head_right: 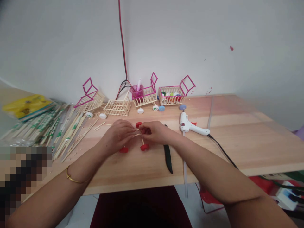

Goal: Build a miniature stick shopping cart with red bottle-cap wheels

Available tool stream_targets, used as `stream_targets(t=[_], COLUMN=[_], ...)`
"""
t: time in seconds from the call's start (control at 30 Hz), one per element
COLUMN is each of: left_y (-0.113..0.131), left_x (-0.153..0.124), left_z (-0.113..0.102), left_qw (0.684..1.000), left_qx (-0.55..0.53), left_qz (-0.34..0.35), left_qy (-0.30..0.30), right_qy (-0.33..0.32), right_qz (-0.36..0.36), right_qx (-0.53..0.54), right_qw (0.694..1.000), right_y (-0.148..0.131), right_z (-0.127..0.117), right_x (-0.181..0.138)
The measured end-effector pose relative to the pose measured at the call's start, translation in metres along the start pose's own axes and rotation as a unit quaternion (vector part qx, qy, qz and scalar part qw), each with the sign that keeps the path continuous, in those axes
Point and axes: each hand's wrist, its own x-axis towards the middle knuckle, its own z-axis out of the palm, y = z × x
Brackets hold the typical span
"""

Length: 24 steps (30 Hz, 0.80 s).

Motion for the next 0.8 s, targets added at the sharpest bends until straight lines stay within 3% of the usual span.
stream_targets(t=[0.8], left_y=[-0.0016], left_x=[-0.0006], left_z=[0.0027], left_qw=[1.000], left_qx=[-0.004], left_qz=[-0.003], left_qy=[0.010], right_qy=[0.001], right_qz=[0.004], right_qx=[-0.002], right_qw=[1.000], right_y=[0.0007], right_z=[0.0008], right_x=[0.0000])
